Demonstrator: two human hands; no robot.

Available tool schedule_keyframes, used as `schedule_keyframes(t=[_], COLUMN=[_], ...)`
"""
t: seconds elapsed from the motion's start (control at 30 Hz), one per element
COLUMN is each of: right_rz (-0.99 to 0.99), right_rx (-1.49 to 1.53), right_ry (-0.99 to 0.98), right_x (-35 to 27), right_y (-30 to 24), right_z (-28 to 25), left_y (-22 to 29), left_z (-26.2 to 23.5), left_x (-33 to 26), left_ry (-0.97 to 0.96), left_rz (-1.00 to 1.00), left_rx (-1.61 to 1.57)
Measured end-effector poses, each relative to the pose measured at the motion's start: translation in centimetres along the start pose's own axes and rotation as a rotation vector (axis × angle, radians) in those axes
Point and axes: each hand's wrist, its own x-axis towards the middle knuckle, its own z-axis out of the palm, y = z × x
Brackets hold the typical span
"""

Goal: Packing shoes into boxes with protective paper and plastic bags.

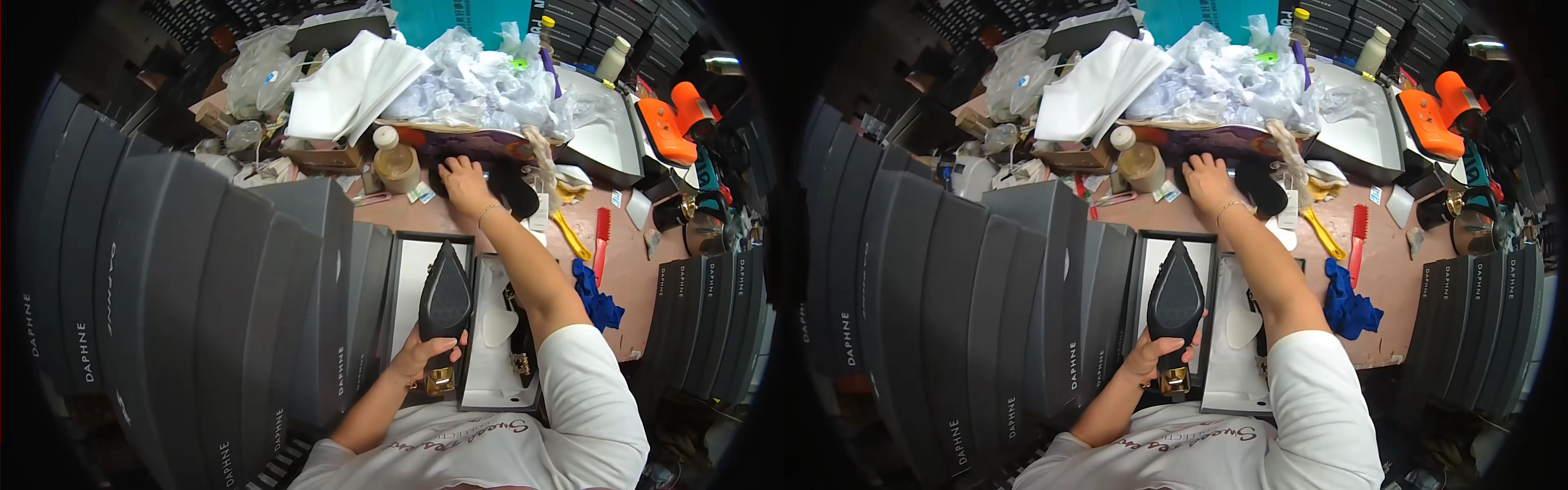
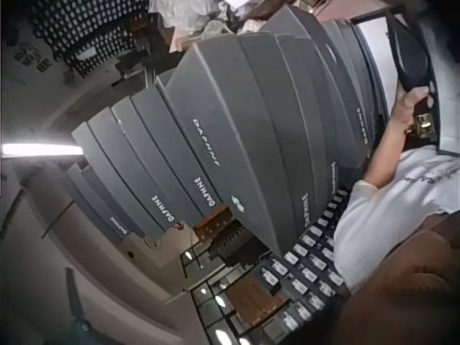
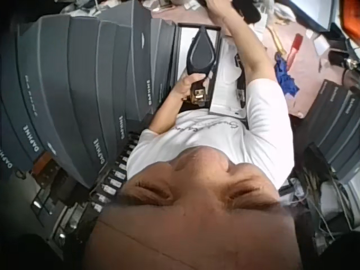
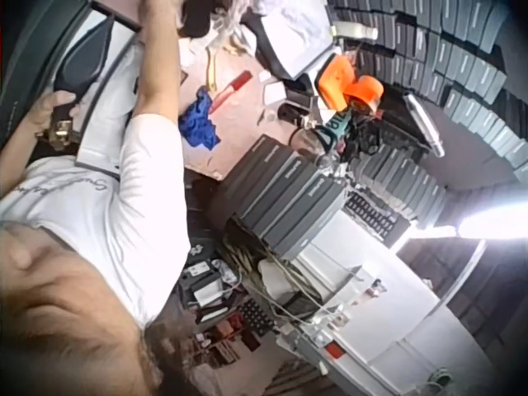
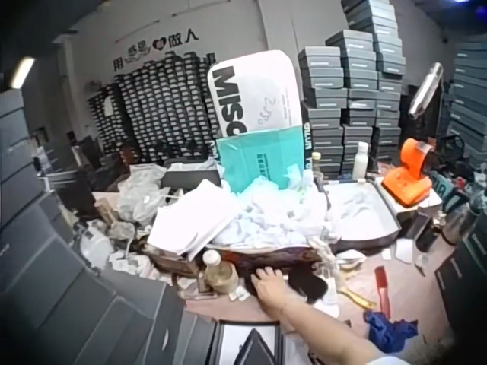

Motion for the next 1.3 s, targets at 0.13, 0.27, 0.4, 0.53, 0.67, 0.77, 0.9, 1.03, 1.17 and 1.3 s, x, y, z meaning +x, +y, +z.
schedule_keyframes(t=[0.13,0.27,0.4,0.53,0.67,0.77,0.9,1.03,1.17,1.3], right_rz=[0.089,-0.161,-0.025,-0.010,0.183,0.058,0.054,-0.005,-0.253,-0.258], right_rx=[0.442,0.928,0.676,0.755,0.594,0.725,0.673,0.780,1.002,1.117], right_ry=[0.181,0.011,-0.015,0.044,0.056,0.104,0.144,0.104,-0.384,-0.446], right_x=[-0.3,-12.3,-20.0,-26.0,-26.3,-27.8,-29.5,-31.3,-35.1,-35.9], right_y=[-0.8,-10.5,-14.4,-18.6,-17.1,-19.8,-19.3,-21.7,-22.8,-21.3], right_z=[-4.0,-17.9,-18.1,-21.0,-18.8,-21.3,-20.0,-22.5,-23.3,-22.9], left_y=[-0.8,-2.4,-6.3,-9.4,-11.1,-12.0,-12.9,-11.0,-12.9,-12.7], left_z=[-1.5,-1.6,0.8,2.3,2.5,2.1,1.0,4.3,0.2,2.0], left_x=[-2.1,-4.7,-7.5,-11.4,-13.1,-14.0,-14.3,-13.3,-14.3,-14.3], left_ry=[-0.014,0.052,0.000,0.098,0.027,0.029,-0.024,0.227,0.045,0.146], left_rz=[0.027,0.114,0.065,0.023,-0.057,0.039,-0.048,-0.057,-0.121,-0.125], left_rx=[-0.017,-0.100,0.074,0.060,0.071,0.022,-0.099,-0.349,-0.455,-0.414])
